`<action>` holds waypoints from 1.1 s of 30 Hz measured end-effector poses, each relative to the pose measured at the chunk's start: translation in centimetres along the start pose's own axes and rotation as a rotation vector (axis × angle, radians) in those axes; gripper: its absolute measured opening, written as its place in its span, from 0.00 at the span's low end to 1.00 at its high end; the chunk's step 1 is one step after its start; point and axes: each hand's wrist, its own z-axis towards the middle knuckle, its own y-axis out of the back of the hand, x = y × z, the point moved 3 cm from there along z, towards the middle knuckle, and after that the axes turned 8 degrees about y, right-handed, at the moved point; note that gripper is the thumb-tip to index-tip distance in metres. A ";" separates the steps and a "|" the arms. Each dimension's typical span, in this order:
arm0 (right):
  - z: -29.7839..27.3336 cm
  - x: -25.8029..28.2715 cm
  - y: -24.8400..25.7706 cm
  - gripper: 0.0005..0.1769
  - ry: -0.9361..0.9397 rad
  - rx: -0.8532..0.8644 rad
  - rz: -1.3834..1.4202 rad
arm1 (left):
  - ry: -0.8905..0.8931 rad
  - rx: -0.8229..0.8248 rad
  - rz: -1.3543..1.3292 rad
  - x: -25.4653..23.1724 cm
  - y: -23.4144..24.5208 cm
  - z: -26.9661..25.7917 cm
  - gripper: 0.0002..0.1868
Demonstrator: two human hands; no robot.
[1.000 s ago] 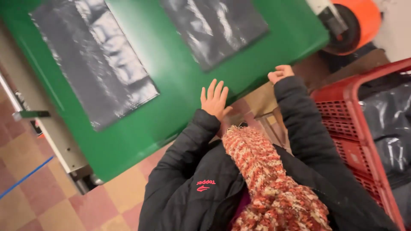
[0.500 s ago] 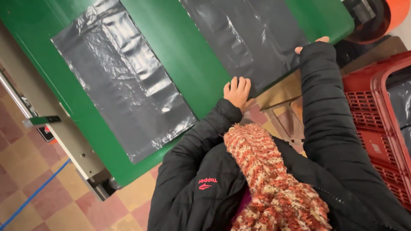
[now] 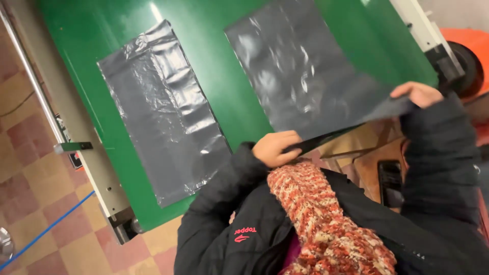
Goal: Folding plastic bags and stacking them neatly into a plastic crate.
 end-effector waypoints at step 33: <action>31.6 4.9 -12.2 0.09 0.427 0.054 -0.558 | 0.703 -0.458 -1.503 23.6 -5.8 7.9 0.49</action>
